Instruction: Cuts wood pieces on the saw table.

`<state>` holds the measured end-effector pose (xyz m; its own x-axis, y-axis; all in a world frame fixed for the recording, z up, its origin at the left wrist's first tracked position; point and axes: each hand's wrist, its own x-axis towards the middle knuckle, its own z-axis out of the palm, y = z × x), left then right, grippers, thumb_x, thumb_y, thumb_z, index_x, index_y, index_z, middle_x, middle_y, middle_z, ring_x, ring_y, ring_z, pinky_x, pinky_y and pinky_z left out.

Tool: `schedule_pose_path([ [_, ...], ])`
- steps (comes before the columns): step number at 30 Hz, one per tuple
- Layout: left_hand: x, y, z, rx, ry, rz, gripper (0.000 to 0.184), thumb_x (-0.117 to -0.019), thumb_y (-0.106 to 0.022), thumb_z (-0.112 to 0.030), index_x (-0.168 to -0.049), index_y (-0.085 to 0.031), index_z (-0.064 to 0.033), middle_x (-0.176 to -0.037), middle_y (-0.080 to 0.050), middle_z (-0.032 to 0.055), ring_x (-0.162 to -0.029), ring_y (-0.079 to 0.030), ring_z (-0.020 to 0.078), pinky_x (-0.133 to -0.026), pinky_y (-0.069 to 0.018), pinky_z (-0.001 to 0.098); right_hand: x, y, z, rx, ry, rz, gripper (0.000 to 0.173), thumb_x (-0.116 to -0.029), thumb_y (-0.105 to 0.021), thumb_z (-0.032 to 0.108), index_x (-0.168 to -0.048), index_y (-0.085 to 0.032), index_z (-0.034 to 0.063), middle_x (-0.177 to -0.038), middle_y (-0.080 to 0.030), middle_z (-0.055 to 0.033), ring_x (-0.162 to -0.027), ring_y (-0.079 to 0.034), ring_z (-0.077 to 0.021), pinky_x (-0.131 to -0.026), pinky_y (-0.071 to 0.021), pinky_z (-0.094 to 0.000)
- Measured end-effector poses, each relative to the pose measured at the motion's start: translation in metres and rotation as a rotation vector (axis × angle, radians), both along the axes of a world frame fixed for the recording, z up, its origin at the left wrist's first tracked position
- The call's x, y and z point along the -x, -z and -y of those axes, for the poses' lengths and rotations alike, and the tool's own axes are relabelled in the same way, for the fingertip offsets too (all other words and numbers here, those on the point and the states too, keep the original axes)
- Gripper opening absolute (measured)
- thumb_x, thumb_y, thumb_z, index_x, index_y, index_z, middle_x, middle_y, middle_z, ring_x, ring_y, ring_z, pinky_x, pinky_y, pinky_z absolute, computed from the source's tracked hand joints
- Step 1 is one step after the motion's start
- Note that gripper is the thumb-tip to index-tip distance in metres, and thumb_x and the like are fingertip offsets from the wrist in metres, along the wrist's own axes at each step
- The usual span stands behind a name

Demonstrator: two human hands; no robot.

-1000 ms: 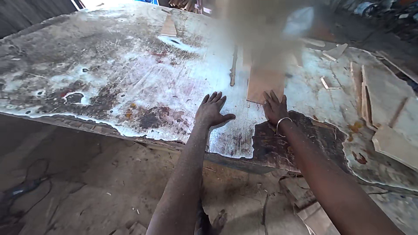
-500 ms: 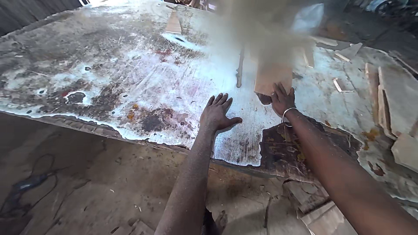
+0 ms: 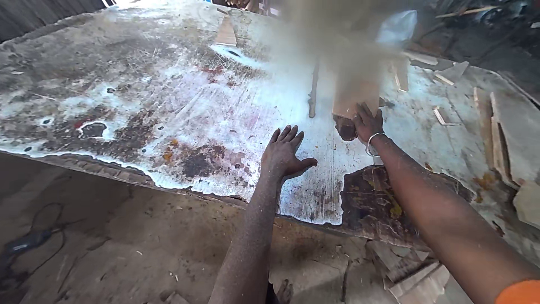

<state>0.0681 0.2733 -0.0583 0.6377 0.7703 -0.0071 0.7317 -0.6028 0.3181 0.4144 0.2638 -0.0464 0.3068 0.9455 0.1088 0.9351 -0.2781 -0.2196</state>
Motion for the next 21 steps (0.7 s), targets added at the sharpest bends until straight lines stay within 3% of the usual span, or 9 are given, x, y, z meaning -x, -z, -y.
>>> schedule_pose_path([
  [11, 0.001, -0.005, 0.001, 0.013, -0.003, 0.023, 0.110, -0.0729, -0.043, -0.096, -0.159, -0.039, -0.0276, -0.169, -0.028, -0.0052, -0.158, -0.016, 0.0147, -0.130, -0.0068, 0.0451, -0.020, -0.002, -0.034, 0.036, 0.009, 0.018, 0.057, -0.1112, -0.023, 0.039, -0.163, -0.028, 0.0149, -0.170, -0.022, -0.0109, -0.159, -0.014, -0.0328, -0.124, 0.0015, -0.0640],
  [16, 0.005, -0.008, 0.000, 0.017, -0.005, 0.074, 0.105, -0.0761, -0.044, -0.094, -0.155, -0.046, -0.0251, -0.166, -0.033, -0.0057, -0.157, -0.020, 0.0129, -0.130, -0.0099, 0.0433, -0.030, -0.012, -0.063, 0.074, 0.074, 0.016, 0.058, -0.1114, -0.026, 0.042, -0.163, -0.028, 0.0152, -0.170, -0.022, -0.0123, -0.157, -0.016, -0.0372, -0.123, -0.0073, -0.0662],
  [19, 0.007, -0.006, -0.003, 0.051, -0.002, 0.117, 0.097, -0.0829, -0.047, -0.086, -0.154, -0.047, -0.0205, -0.165, -0.036, -0.0045, -0.156, -0.022, 0.0111, -0.130, -0.0109, 0.0410, -0.036, -0.008, -0.041, 0.070, 0.061, 0.013, 0.058, -0.1117, -0.026, 0.039, -0.162, -0.028, 0.0104, -0.169, -0.023, -0.0153, -0.158, -0.014, -0.0356, -0.124, -0.0011, -0.0651],
  [21, 0.005, -0.005, -0.008, 0.056, -0.021, 0.134, 0.091, -0.0873, -0.048, -0.080, -0.155, -0.045, -0.0196, -0.165, -0.036, -0.0045, -0.156, -0.022, 0.0101, -0.130, -0.0113, 0.0389, -0.032, -0.007, -0.002, 0.049, 0.051, 0.041, 0.057, -0.1117, -0.027, 0.037, -0.162, -0.029, 0.0092, -0.169, -0.024, -0.0160, -0.158, -0.016, -0.0359, -0.125, -0.0022, -0.0634],
])
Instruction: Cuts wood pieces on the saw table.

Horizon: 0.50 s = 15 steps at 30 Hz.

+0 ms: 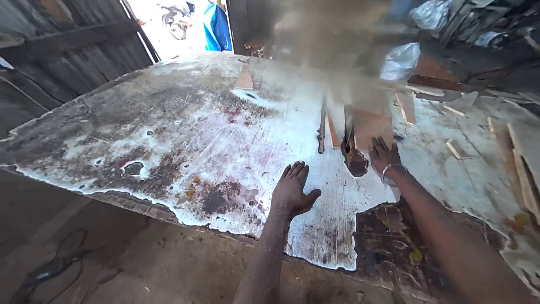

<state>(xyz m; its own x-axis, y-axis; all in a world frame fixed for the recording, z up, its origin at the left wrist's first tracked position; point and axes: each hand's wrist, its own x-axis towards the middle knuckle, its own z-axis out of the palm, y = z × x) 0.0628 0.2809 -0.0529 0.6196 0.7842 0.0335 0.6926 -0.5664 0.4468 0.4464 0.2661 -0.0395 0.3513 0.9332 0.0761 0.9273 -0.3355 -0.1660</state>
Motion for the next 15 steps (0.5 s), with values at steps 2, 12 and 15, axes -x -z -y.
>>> schedule_pose_path([
  [2, -0.002, 0.004, 0.000, 0.012, -0.024, 0.021, 0.085, -0.0916, -0.046, -0.075, -0.155, -0.045, -0.0183, -0.165, -0.036, -0.0038, -0.156, -0.022, 0.0103, -0.130, -0.0108, 0.0388, 0.013, 0.005, 0.060, -0.032, -0.013, 0.007, 0.057, -0.1106, -0.032, 0.034, -0.161, -0.032, 0.0070, -0.168, -0.026, -0.0166, -0.157, -0.019, -0.0354, -0.127, -0.0050, -0.0610],
  [12, -0.059, -0.007, -0.085, -0.025, 0.038, -0.132, 0.098, -0.0815, -0.038, -0.091, -0.160, -0.033, -0.0338, -0.169, -0.025, -0.0037, -0.159, -0.013, 0.0171, -0.129, -0.0050, 0.0503, 0.048, 0.020, 0.170, -0.299, 0.117, -0.115, 0.073, -0.0919, -0.056, 0.055, -0.152, -0.049, 0.0158, -0.161, -0.040, -0.0143, -0.147, -0.039, -0.0329, -0.119, -0.0354, -0.0515],
  [15, -0.090, -0.014, -0.128, -0.043, 0.193, -0.143, 0.106, -0.0694, -0.041, -0.100, -0.159, -0.029, -0.0449, -0.172, -0.017, -0.0046, -0.159, -0.008, 0.0234, -0.126, -0.0023, 0.0602, 0.030, 0.019, 0.134, -0.272, 0.090, -0.099, 0.075, -0.0916, -0.052, 0.067, -0.155, -0.047, 0.0262, -0.167, -0.028, -0.0138, -0.153, -0.028, -0.0375, -0.120, -0.0313, -0.0571],
])
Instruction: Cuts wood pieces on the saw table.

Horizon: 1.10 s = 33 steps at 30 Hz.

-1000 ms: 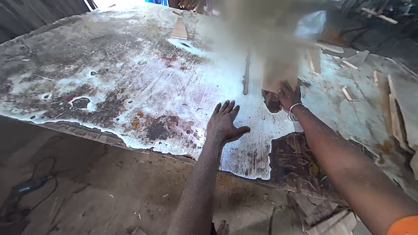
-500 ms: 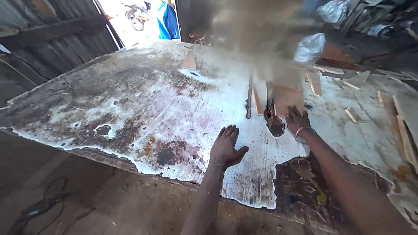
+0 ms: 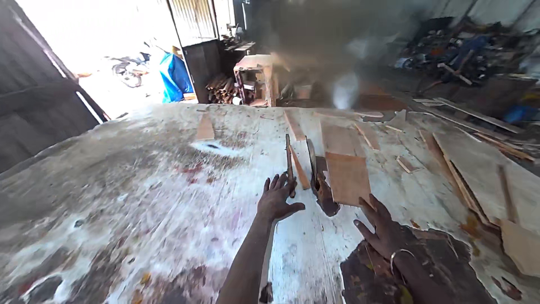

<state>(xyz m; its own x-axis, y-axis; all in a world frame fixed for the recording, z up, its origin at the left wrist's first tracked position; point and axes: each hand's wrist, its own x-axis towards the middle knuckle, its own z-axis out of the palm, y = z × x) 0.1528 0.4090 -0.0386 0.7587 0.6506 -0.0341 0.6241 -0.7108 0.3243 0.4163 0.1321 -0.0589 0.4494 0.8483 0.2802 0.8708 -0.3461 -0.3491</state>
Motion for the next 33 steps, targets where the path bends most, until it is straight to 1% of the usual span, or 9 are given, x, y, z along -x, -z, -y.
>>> schedule_pose_path([
  [4, -0.035, 0.000, -0.058, -0.024, 0.207, -0.027, 0.101, -0.0674, -0.043, -0.101, -0.156, -0.030, -0.0535, -0.172, -0.016, -0.0005, -0.159, -0.008, 0.0286, -0.122, -0.0032, 0.0678, -0.007, 0.010, -0.012, -0.014, -0.061, 0.007, 0.063, -0.0973, -0.048, 0.062, -0.150, -0.055, 0.0275, -0.163, -0.039, -0.0102, -0.152, -0.032, -0.0380, -0.123, -0.0278, -0.0556],
  [6, -0.048, -0.004, -0.089, -0.025, 0.194, 0.019, 0.088, -0.0771, -0.050, -0.091, -0.154, -0.038, -0.0502, -0.171, -0.020, -0.0005, -0.159, -0.010, 0.0281, -0.123, -0.0043, 0.0676, -0.010, 0.013, -0.012, -0.033, -0.046, -0.001, 0.061, -0.0962, -0.051, 0.061, -0.147, -0.057, 0.0271, -0.161, -0.042, -0.0083, -0.151, -0.035, -0.0350, -0.122, -0.0306, -0.0544],
  [9, -0.058, 0.005, -0.135, -0.159, -0.244, 0.277, 0.073, -0.1005, -0.050, -0.055, -0.162, -0.032, -0.0189, -0.171, -0.012, 0.0202, -0.156, -0.002, 0.0476, -0.118, -0.0014, 0.0780, -0.007, 0.006, -0.016, 0.034, 0.006, -0.039, 0.060, -0.0954, -0.054, 0.059, -0.147, -0.057, 0.0299, -0.162, -0.041, -0.0052, -0.152, -0.033, -0.0310, -0.123, -0.0297, -0.0520],
  [11, -0.068, 0.007, -0.151, -0.254, -0.605, 0.379, 0.074, -0.1045, -0.043, -0.041, -0.165, -0.013, -0.0109, -0.170, 0.000, 0.0267, -0.155, 0.002, 0.0522, -0.116, -0.0041, 0.0785, -0.002, 0.001, -0.015, 0.073, 0.036, -0.053, 0.059, -0.0953, -0.055, 0.060, -0.147, -0.057, 0.0315, -0.163, -0.040, -0.0051, -0.153, -0.031, -0.0293, -0.125, -0.0272, -0.0511],
  [13, -0.068, 0.009, -0.152, -0.189, -0.673, 0.472, 0.080, -0.1032, -0.047, -0.041, -0.165, -0.008, -0.0093, -0.170, 0.003, 0.0251, -0.157, -0.001, 0.0467, -0.120, -0.0098, 0.0724, -0.005, -0.003, -0.013, 0.109, 0.062, -0.052, 0.060, -0.0954, -0.053, 0.063, -0.149, -0.054, 0.0348, -0.165, -0.037, -0.0039, -0.155, -0.028, -0.0269, -0.126, -0.0252, -0.0495],
  [18, 0.011, 0.012, -0.058, -0.027, -0.390, 0.429, 0.089, -0.0902, -0.065, -0.055, -0.158, -0.035, -0.0048, -0.168, -0.011, 0.0274, -0.153, -0.020, 0.0482, -0.121, -0.0275, 0.0619, -0.014, -0.006, -0.022, 0.198, 0.048, -0.023, 0.063, -0.1012, -0.044, 0.060, -0.158, -0.041, 0.0320, -0.168, -0.029, 0.0006, -0.156, -0.024, -0.0244, -0.127, -0.0162, -0.0530],
  [21, 0.065, 0.012, 0.034, -0.073, -0.163, 0.215, 0.089, -0.0856, -0.054, -0.074, -0.152, -0.050, -0.0141, -0.165, -0.030, 0.0189, -0.154, -0.027, 0.0373, -0.126, -0.0198, 0.0552, -0.030, -0.019, -0.024, 0.213, -0.013, -0.109, 0.062, -0.1014, -0.051, 0.056, -0.155, -0.047, 0.0253, -0.166, -0.036, -0.0007, -0.156, -0.027, -0.0220, -0.128, -0.0176, -0.0471],
  [30, 0.160, 0.016, 0.212, -0.091, -0.041, -0.013, 0.101, -0.0841, -0.046, -0.086, -0.155, -0.046, -0.0142, -0.163, -0.035, 0.0206, -0.153, -0.028, 0.0405, -0.126, -0.0148, 0.0587, -0.035, -0.024, -0.014, 0.228, -0.102, -0.087, 0.061, -0.1048, -0.047, 0.049, -0.158, -0.042, 0.0195, -0.167, -0.033, -0.0012, -0.156, -0.024, -0.0192, -0.128, -0.0203, -0.0387],
  [33, 0.144, 0.015, 0.233, -0.089, -0.038, 0.005, 0.098, -0.0864, -0.045, -0.084, -0.156, -0.045, -0.0148, -0.163, -0.033, 0.0235, -0.153, -0.028, 0.0408, -0.126, -0.0159, 0.0578, -0.062, -0.018, -0.009, 0.089, -0.114, -0.116, 0.060, -0.0977, -0.060, 0.054, -0.149, -0.055, 0.0237, -0.159, -0.046, 0.0002, -0.148, -0.040, -0.0138, -0.122, -0.0353, -0.0376],
])
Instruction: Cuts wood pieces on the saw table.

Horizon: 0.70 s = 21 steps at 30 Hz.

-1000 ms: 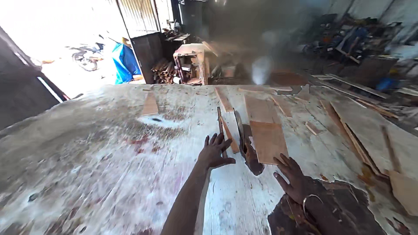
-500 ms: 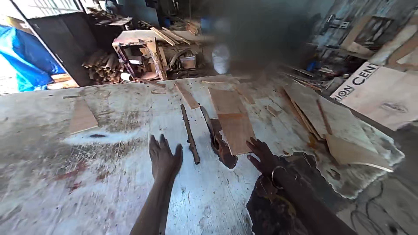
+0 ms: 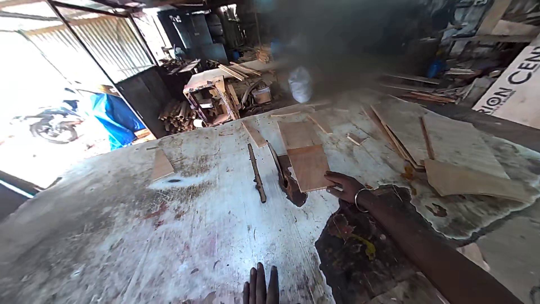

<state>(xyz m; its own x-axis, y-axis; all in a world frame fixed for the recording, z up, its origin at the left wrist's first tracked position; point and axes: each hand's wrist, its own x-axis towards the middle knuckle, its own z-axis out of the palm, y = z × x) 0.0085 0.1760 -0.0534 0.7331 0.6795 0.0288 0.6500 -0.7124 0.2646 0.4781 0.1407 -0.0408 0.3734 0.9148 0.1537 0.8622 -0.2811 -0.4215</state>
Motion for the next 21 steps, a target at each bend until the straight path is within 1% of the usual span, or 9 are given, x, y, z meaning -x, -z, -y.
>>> schedule_pose_path([
  [2, -0.022, -0.004, 0.020, 0.076, 0.067, 0.049, 0.095, -0.0880, -0.048, -0.081, -0.155, -0.046, -0.0142, -0.163, -0.033, 0.0247, -0.153, -0.027, 0.0416, -0.126, -0.0163, 0.0586, -0.013, 0.011, 0.010, -0.042, 0.021, -0.021, 0.068, -0.0948, -0.062, 0.057, -0.154, -0.048, 0.0260, -0.161, -0.043, -0.0026, -0.150, -0.036, -0.0190, -0.124, -0.0291, -0.0434],
  [4, -0.063, -0.003, 0.042, 0.121, 0.138, 0.100, 0.094, -0.0873, -0.052, -0.079, -0.155, -0.046, -0.0139, -0.164, -0.032, 0.0239, -0.154, -0.024, 0.0397, -0.127, -0.0148, 0.0563, -0.014, 0.010, 0.013, 0.016, 0.016, -0.014, 0.066, -0.0993, -0.054, 0.058, -0.158, -0.042, 0.0287, -0.163, -0.040, 0.0009, -0.155, -0.028, -0.0201, -0.128, -0.0153, -0.0462],
  [5, -0.088, -0.002, 0.052, 0.114, 0.148, 0.098, 0.096, -0.0857, -0.051, -0.081, -0.155, -0.046, -0.0159, -0.164, -0.031, 0.0219, -0.155, -0.023, 0.0375, -0.128, -0.0136, 0.0543, -0.010, 0.009, 0.015, 0.036, 0.017, -0.025, 0.063, -0.1017, -0.052, 0.054, -0.159, -0.040, 0.0287, -0.163, -0.041, 0.0019, -0.155, -0.027, -0.0201, -0.129, -0.0128, -0.0465],
  [8, -0.178, -0.001, 0.056, 0.080, 0.058, 0.058, 0.105, -0.0822, -0.041, -0.089, -0.161, -0.035, -0.0202, -0.169, -0.020, 0.0195, -0.158, -0.016, 0.0349, -0.129, -0.0084, 0.0509, -0.003, 0.012, 0.020, -0.008, 0.052, -0.052, 0.050, -0.1058, -0.050, 0.036, -0.155, -0.048, 0.0250, -0.157, -0.049, 0.0007, -0.152, -0.034, -0.0205, -0.128, -0.0174, -0.0450],
  [11, -0.249, -0.001, 0.021, 0.014, -0.204, 0.151, 0.114, -0.0811, -0.043, -0.087, -0.161, -0.031, -0.0061, -0.166, -0.020, 0.0285, -0.155, -0.019, 0.0430, -0.127, -0.0112, 0.0548, -0.005, 0.009, 0.019, -0.006, 0.078, -0.041, 0.048, -0.1069, -0.048, 0.031, -0.153, -0.049, 0.0205, -0.155, -0.052, -0.0014, -0.150, -0.038, -0.0205, -0.128, -0.0211, -0.0434],
  [12, -0.263, -0.004, 0.007, 0.012, -0.276, 0.153, 0.119, -0.0790, -0.046, -0.087, -0.161, -0.028, -0.0030, -0.166, -0.020, 0.0279, -0.156, -0.018, 0.0424, -0.127, -0.0101, 0.0550, -0.006, 0.009, 0.020, -0.013, 0.083, -0.050, 0.049, -0.1069, -0.049, 0.032, -0.154, -0.048, 0.0194, -0.154, -0.053, -0.0025, -0.149, -0.040, -0.0213, -0.127, -0.0227, -0.0435],
  [15, -0.287, -0.006, -0.019, 0.013, -0.318, 0.157, 0.125, -0.0747, -0.053, -0.088, -0.162, -0.024, -0.0032, -0.166, -0.028, 0.0197, -0.156, -0.021, 0.0339, -0.128, -0.0067, 0.0502, -0.009, 0.008, 0.022, -0.007, 0.094, -0.077, 0.052, -0.1066, -0.049, 0.030, -0.157, -0.043, 0.0192, -0.153, -0.053, -0.0048, -0.147, -0.043, -0.0204, -0.127, -0.0239, -0.0419],
  [18, -0.291, -0.009, -0.026, 0.065, -0.286, 0.178, 0.124, -0.0691, -0.062, -0.086, -0.162, -0.029, -0.0116, -0.165, -0.031, 0.0188, -0.156, -0.021, 0.0330, -0.129, -0.0075, 0.0459, -0.013, 0.004, 0.019, 0.045, 0.068, -0.087, 0.053, -0.1077, -0.042, 0.031, -0.160, -0.038, 0.0234, -0.158, -0.049, 0.0024, -0.151, -0.036, -0.0133, -0.129, -0.0154, -0.0401],
  [21, -0.285, -0.006, -0.030, 0.123, -0.265, 0.235, 0.121, -0.0637, -0.064, -0.087, -0.160, -0.036, -0.0193, -0.165, -0.031, 0.0185, -0.156, -0.022, 0.0327, -0.129, -0.0124, 0.0457, -0.012, 0.013, 0.020, -0.064, 0.074, -0.155, 0.050, -0.1064, -0.039, 0.035, -0.154, -0.048, 0.0261, -0.152, -0.055, 0.0053, -0.148, -0.040, -0.0107, -0.129, -0.0178, -0.0425],
])
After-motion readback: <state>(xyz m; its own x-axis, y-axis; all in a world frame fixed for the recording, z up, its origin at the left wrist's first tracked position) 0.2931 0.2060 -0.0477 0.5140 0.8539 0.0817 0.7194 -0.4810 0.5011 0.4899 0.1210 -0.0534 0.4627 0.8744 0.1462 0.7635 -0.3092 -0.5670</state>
